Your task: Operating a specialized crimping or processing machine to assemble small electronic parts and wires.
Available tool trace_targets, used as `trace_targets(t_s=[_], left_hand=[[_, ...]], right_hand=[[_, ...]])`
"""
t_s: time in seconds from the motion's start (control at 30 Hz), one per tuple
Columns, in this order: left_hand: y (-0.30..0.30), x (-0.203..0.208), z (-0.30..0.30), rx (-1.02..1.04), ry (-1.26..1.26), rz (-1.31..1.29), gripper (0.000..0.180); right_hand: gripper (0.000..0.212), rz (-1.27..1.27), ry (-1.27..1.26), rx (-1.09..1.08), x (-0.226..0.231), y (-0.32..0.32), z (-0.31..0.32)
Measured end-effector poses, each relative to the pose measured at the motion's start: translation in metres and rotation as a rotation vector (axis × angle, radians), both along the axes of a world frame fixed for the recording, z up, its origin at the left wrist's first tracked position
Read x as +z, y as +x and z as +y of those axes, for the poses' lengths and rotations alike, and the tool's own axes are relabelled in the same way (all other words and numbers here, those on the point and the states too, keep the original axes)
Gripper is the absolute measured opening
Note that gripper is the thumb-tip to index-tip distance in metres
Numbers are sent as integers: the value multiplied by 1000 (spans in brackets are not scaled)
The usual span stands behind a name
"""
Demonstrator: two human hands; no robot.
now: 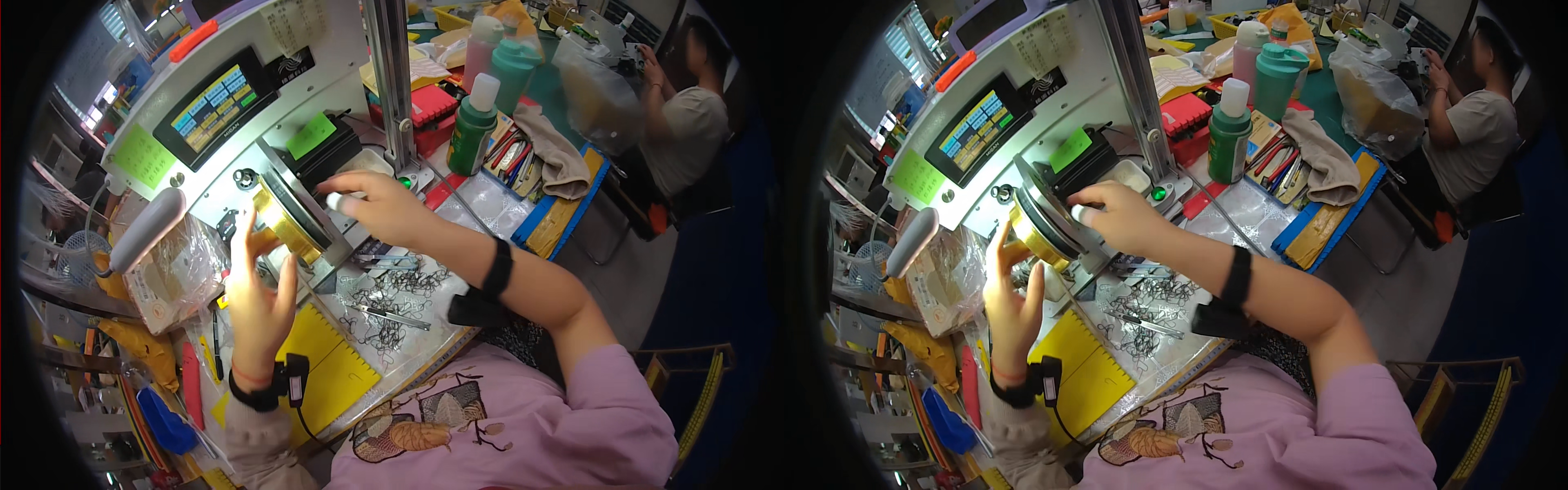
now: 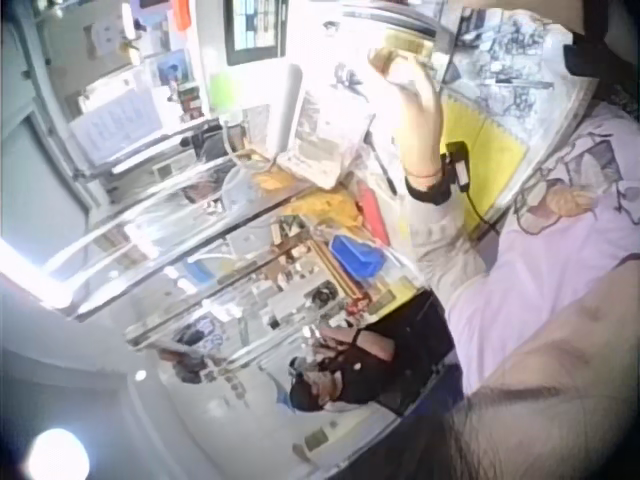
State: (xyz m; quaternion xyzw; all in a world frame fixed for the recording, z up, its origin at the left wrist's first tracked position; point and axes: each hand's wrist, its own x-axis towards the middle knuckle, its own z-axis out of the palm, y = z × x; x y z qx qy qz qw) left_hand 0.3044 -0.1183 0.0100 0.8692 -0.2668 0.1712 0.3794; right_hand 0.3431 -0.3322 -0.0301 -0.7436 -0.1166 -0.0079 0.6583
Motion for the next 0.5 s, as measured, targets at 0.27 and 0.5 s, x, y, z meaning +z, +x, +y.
trace_targets(t_s=[0.27,0.5], left_hand=[[-49,-33,63,10,531,-288,26],[-60,-38,2,-241,671,133,16]], right_hand=[[36,213,-160,50,13,-99,-90],[36,-148,-861,-238,-60,-139,-95]])
